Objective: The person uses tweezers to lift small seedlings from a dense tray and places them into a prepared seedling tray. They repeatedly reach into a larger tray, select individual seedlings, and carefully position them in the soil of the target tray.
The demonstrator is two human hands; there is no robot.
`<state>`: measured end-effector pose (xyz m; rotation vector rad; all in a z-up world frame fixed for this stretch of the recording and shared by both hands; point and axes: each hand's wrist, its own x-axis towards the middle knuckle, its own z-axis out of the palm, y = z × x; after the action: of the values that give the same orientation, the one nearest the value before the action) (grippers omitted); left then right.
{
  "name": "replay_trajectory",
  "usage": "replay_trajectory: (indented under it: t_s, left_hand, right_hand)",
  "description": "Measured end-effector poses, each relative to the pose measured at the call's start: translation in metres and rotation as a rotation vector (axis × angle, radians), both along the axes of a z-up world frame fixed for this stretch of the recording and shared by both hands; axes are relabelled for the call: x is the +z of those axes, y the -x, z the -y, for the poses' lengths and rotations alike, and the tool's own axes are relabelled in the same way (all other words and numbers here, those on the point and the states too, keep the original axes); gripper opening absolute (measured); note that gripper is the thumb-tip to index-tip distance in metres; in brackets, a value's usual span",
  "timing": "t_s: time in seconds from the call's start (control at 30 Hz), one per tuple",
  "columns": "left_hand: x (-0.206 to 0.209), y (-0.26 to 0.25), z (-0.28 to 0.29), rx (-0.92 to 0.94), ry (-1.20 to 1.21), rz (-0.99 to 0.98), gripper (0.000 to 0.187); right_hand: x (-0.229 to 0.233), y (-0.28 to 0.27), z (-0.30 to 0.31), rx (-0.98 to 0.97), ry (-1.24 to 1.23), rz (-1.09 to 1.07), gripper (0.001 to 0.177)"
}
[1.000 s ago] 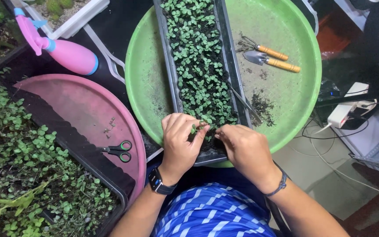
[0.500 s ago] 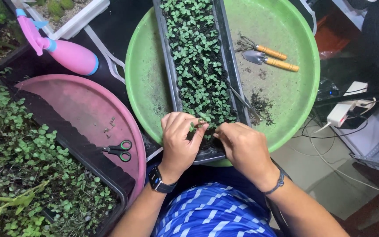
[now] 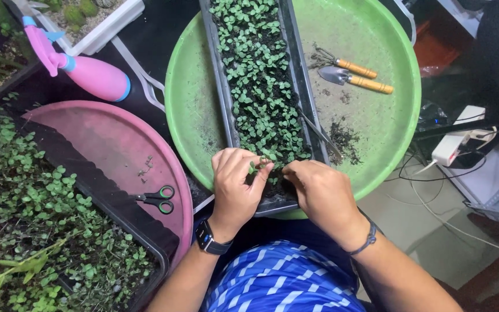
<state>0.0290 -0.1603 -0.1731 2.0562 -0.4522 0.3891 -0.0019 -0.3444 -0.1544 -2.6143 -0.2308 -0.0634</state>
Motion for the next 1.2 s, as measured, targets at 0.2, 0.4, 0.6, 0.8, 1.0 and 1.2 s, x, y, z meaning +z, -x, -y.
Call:
replay_trajectory:
  t_s: [0.2, 0.4, 0.6, 0.8, 1.0, 1.2]
  left_hand:
    - [0.002, -0.001, 0.001, 0.002, 0.003, -0.001, 0.012]
    - [0.000, -0.001, 0.001, -0.004, 0.008, -0.004, 0.012]
    - [0.001, -0.001, 0.000, -0.009, 0.016, 0.013, 0.012]
    - [0.003, -0.001, -0.001, -0.007, 0.023, 0.007, 0.012]
    - [0.006, -0.001, 0.001, -0.006, 0.020, 0.004, 0.012]
    - [0.003, -0.001, 0.000, 0.001, 0.014, 0.011, 0.012]
  right_hand:
    - [-0.001, 0.001, 0.000, -0.050, 0.067, -0.056, 0.011]
    - [-0.003, -0.001, 0.003, -0.039, 0.056, -0.099, 0.006]
    - [-0.005, 0.001, 0.000, -0.059, 0.007, -0.050, 0.026]
    - [0.022, -0.001, 0.009, -0.032, -0.279, -0.038, 0.027]
    - [0.027, -0.004, 0.007, 0.106, -0.358, -0.020, 0.023]
    - [0.003, -0.002, 0.013, 0.133, -0.345, 0.004, 0.015]
